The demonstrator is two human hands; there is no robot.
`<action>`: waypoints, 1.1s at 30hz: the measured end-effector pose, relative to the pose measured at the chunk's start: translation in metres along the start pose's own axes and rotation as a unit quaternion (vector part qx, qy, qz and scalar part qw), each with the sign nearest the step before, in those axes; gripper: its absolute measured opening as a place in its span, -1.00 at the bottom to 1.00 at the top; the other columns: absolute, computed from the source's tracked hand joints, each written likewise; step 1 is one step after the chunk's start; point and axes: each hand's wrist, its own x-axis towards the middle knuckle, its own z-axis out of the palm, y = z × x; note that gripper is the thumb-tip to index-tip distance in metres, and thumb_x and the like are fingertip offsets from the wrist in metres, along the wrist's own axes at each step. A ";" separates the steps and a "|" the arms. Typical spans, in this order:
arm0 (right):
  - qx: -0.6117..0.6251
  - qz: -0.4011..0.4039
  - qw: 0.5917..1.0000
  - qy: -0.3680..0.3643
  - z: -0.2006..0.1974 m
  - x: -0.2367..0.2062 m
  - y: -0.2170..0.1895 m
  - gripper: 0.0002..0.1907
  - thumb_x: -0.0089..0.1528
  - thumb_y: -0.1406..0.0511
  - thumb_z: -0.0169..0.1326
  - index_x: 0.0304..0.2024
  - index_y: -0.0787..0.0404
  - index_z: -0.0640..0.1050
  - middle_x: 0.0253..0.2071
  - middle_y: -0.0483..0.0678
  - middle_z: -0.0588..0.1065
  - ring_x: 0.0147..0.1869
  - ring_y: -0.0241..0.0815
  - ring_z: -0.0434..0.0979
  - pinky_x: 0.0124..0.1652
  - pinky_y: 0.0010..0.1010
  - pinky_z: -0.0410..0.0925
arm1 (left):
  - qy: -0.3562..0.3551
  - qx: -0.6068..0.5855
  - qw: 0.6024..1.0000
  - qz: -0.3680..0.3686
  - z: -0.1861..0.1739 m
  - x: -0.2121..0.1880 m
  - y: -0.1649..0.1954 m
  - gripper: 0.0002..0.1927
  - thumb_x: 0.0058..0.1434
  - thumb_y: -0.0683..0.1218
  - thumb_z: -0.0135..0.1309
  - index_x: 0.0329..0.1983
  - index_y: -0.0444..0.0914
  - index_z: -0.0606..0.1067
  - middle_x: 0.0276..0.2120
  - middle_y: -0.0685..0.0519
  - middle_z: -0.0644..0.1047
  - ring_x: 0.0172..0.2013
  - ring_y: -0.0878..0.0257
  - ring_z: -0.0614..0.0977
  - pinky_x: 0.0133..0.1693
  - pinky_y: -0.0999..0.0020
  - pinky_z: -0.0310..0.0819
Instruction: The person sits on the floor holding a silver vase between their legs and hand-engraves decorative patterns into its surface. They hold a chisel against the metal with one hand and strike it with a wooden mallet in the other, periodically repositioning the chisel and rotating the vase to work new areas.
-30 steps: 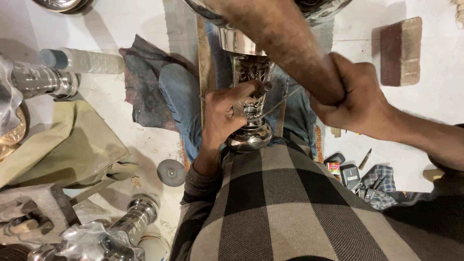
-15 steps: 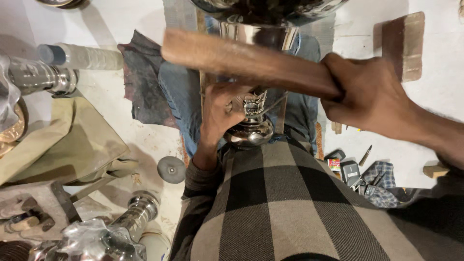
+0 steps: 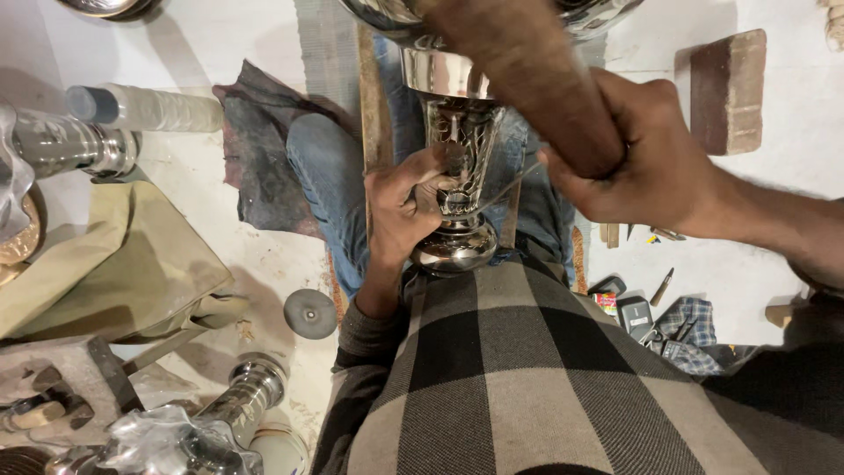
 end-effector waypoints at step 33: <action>-0.078 -0.056 0.995 0.009 -0.006 0.001 -0.015 -0.72 0.18 0.30 0.17 -0.20 0.25 0.35 -0.64 0.01 0.41 -0.66 -0.19 0.42 -0.64 -0.35 0.32 | -0.058 -0.053 0.996 -0.033 -0.011 0.008 -0.002 -0.58 0.04 -0.36 -0.04 -0.02 -0.37 0.59 -0.15 -0.08 0.69 -0.20 0.15 0.79 -0.07 0.34 0.70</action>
